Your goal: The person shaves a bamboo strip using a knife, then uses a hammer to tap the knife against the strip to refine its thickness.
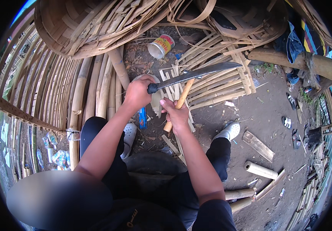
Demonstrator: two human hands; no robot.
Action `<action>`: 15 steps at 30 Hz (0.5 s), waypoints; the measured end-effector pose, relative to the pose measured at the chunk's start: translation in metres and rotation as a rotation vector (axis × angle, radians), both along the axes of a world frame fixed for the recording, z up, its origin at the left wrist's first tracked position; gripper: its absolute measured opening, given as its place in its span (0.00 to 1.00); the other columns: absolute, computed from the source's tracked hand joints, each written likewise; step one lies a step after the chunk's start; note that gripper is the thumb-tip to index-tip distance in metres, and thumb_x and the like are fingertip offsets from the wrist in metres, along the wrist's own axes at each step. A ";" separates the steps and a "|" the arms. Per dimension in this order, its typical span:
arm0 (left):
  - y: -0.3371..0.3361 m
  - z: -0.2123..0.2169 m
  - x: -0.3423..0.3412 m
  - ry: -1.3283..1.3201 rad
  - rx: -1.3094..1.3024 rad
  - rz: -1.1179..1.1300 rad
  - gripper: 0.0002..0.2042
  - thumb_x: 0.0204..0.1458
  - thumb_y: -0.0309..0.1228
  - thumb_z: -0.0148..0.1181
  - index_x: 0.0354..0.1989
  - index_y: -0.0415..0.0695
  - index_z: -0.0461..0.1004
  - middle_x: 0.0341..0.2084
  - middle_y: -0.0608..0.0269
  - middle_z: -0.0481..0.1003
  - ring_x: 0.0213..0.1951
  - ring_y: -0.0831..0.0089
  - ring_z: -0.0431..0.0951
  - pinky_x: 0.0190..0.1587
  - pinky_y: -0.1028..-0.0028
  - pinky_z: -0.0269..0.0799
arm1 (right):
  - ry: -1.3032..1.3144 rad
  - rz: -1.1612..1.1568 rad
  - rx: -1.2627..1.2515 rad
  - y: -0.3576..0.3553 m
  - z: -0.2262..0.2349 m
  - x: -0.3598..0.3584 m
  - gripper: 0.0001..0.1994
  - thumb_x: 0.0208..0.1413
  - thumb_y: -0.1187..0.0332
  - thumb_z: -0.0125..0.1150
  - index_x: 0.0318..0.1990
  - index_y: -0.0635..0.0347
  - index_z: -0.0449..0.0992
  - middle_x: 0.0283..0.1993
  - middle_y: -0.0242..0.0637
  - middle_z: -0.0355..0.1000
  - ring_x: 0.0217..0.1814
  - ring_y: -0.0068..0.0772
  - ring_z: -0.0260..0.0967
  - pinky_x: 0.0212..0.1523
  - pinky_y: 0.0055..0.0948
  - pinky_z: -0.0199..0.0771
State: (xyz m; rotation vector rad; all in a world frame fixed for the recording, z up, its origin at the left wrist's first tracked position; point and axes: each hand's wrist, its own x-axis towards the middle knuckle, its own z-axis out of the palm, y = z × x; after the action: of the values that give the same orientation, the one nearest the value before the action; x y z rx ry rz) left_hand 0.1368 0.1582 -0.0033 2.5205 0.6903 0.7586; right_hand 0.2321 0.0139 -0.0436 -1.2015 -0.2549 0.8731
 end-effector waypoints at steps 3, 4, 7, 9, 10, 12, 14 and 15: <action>0.000 0.005 0.000 0.041 -0.011 -0.003 0.10 0.36 0.17 0.53 0.30 0.37 0.76 0.39 0.60 0.76 0.37 0.55 0.77 0.43 0.62 0.73 | 0.059 -0.014 0.017 0.001 0.000 0.001 0.20 0.46 0.72 0.72 0.31 0.52 0.59 0.39 0.43 0.74 0.26 0.23 0.71 0.12 0.16 0.58; -0.001 0.006 -0.002 0.027 -0.021 0.011 0.10 0.36 0.17 0.54 0.29 0.36 0.77 0.39 0.60 0.76 0.38 0.55 0.77 0.43 0.63 0.73 | 0.060 -0.020 0.003 0.001 0.001 -0.001 0.20 0.46 0.71 0.72 0.31 0.52 0.59 0.37 0.41 0.73 0.25 0.23 0.71 0.12 0.16 0.58; -0.002 0.007 -0.010 -0.037 -0.032 0.045 0.09 0.35 0.17 0.57 0.29 0.35 0.77 0.38 0.57 0.75 0.38 0.55 0.77 0.43 0.65 0.72 | 0.065 -0.038 -0.026 0.003 0.003 -0.002 0.20 0.46 0.69 0.73 0.31 0.52 0.59 0.32 0.35 0.70 0.25 0.23 0.71 0.12 0.16 0.57; -0.003 0.006 -0.016 -0.107 -0.016 0.057 0.10 0.35 0.18 0.58 0.30 0.36 0.77 0.38 0.55 0.75 0.39 0.55 0.77 0.43 0.65 0.72 | 0.072 -0.047 -0.029 0.004 0.001 0.002 0.21 0.46 0.68 0.73 0.32 0.52 0.59 0.29 0.31 0.68 0.25 0.23 0.71 0.13 0.16 0.57; -0.004 0.007 -0.021 -0.110 -0.028 0.029 0.10 0.35 0.18 0.59 0.30 0.35 0.77 0.37 0.55 0.75 0.39 0.55 0.77 0.43 0.66 0.72 | 0.067 -0.053 -0.029 0.005 0.001 0.003 0.21 0.46 0.68 0.73 0.32 0.52 0.59 0.29 0.32 0.68 0.24 0.23 0.71 0.13 0.16 0.57; -0.007 0.008 -0.032 -0.117 -0.051 -0.025 0.10 0.36 0.20 0.61 0.31 0.34 0.77 0.36 0.53 0.76 0.38 0.55 0.77 0.42 0.67 0.72 | 0.057 -0.065 -0.027 0.007 0.003 0.003 0.21 0.46 0.67 0.73 0.32 0.52 0.59 0.29 0.32 0.68 0.24 0.24 0.71 0.13 0.16 0.57; -0.021 0.019 -0.046 -0.033 -0.218 -0.008 0.10 0.37 0.20 0.63 0.31 0.33 0.77 0.31 0.53 0.76 0.35 0.55 0.78 0.40 0.67 0.72 | 0.059 -0.064 -0.027 0.010 0.003 0.002 0.21 0.46 0.67 0.73 0.32 0.52 0.59 0.29 0.32 0.68 0.24 0.24 0.71 0.13 0.16 0.57; -0.029 0.025 -0.052 0.008 -0.303 -0.001 0.10 0.37 0.21 0.64 0.31 0.32 0.76 0.29 0.53 0.77 0.33 0.56 0.79 0.39 0.67 0.73 | 0.060 -0.066 -0.029 0.010 0.003 0.003 0.21 0.46 0.67 0.74 0.32 0.53 0.59 0.29 0.32 0.68 0.24 0.24 0.71 0.13 0.17 0.57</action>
State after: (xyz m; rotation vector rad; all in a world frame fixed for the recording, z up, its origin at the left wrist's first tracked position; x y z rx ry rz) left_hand 0.0844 0.1295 0.0216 2.2498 0.7456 0.5937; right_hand 0.2347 0.0242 -0.0408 -1.2019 -0.1538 0.8557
